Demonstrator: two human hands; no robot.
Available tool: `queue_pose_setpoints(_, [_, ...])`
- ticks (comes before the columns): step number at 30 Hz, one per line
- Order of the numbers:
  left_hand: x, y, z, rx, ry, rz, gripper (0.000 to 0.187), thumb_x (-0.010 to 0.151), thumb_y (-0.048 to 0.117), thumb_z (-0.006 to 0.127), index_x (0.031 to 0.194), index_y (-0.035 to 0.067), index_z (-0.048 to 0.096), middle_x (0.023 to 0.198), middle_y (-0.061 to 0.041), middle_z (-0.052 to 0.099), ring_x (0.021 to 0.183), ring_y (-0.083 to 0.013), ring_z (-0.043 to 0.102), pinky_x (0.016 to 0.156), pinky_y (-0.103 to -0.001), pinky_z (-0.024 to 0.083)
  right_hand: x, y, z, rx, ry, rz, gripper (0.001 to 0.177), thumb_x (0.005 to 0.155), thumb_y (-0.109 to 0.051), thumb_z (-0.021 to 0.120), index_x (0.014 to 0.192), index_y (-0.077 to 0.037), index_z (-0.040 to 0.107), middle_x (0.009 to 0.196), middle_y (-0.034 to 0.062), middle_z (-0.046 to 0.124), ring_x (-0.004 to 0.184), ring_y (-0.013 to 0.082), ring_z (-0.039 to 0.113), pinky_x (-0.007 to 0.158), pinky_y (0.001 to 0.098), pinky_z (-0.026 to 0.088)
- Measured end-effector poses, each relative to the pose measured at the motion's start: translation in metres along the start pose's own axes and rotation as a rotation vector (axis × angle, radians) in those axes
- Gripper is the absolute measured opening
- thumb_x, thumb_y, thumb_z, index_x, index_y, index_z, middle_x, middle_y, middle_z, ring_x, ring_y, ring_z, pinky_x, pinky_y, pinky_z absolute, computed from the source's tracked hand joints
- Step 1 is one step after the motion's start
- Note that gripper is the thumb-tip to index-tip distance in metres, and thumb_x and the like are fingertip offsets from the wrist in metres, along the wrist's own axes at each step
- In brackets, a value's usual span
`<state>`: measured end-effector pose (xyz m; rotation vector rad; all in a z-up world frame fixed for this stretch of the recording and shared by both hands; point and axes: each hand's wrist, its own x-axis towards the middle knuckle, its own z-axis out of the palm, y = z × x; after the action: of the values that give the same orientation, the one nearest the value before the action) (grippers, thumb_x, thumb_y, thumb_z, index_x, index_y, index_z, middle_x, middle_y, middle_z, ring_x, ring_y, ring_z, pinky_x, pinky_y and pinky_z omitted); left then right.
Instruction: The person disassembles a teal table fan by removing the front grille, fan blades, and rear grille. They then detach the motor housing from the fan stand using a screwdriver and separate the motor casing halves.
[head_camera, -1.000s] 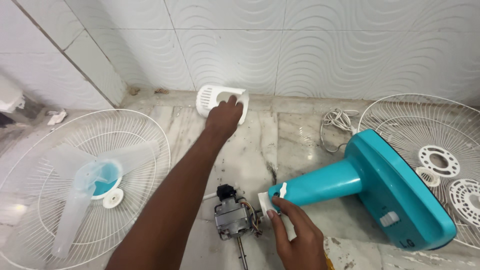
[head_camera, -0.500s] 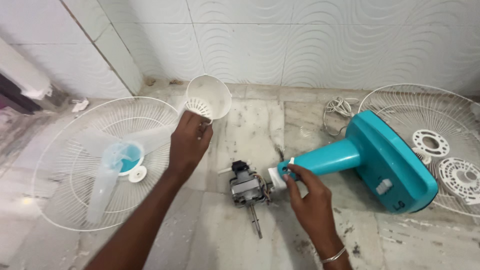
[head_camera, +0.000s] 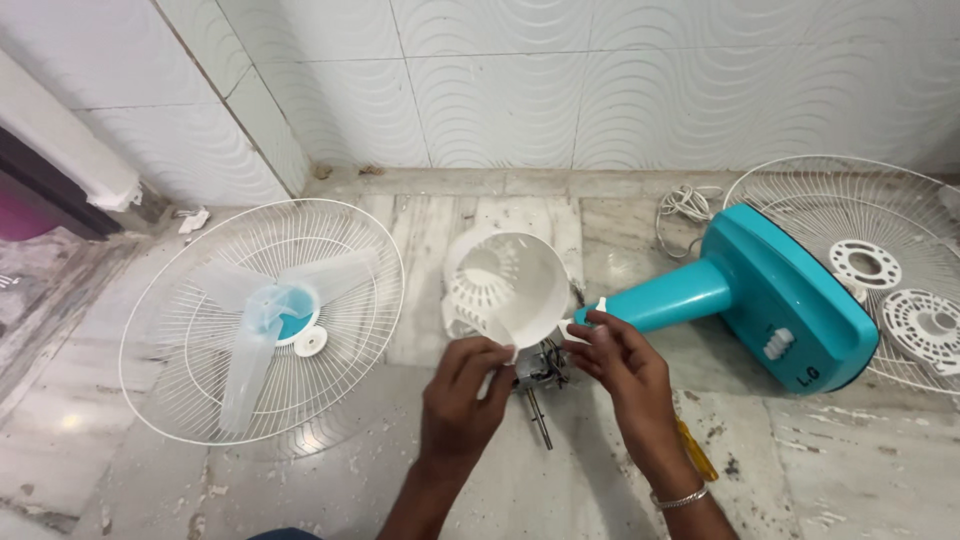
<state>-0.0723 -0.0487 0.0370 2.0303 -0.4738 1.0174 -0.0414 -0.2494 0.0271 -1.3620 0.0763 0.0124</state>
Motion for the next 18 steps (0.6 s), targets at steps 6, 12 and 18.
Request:
queue_pose_setpoints(6, [-0.006, 0.013, 0.012, -0.078, -0.236, 0.152, 0.022, 0.085, 0.001, 0.08, 0.106, 0.003, 0.072, 0.102, -0.005, 0.067, 0.084, -0.0224, 0.073, 0.069, -0.034, 0.059, -0.007, -0.014, 0.001, 0.261, -0.066, 0.176, 0.061, 0.1, -0.033, 0.057, 0.155, -0.012, 0.04, 0.108, 0.0162, 0.069, 0.095, 0.0235, 0.07, 0.086, 0.0411, 0.059])
queue_pose_setpoints(12, [0.002, 0.022, 0.013, 0.007, -0.282, 0.288, 0.022, 0.089, 0.002, 0.08, 0.11, 0.003, 0.072, 0.106, -0.005, 0.068, 0.084, -0.0227, 0.072, 0.068, -0.034, 0.058, -0.013, -0.016, 0.002, 0.123, 0.001, 0.02, 0.053, 0.09, -0.01, 0.067, 0.14, -0.001, 0.053, 0.11, 0.014, 0.074, 0.095, 0.0214, 0.074, 0.081, 0.0389, 0.063])
queue_pose_setpoints(18, [0.0, 0.024, 0.012, -0.225, -0.179, 0.143, 0.031, 0.086, 0.01, 0.082, 0.11, -0.002, 0.066, 0.111, -0.013, 0.068, 0.085, -0.022, 0.073, 0.066, -0.028, 0.061, -0.009, -0.014, 0.0, 0.203, 0.146, -0.005, 0.05, 0.092, -0.008, 0.065, 0.139, 0.0, 0.053, 0.11, 0.0129, 0.073, 0.095, 0.0206, 0.073, 0.081, 0.0377, 0.063])
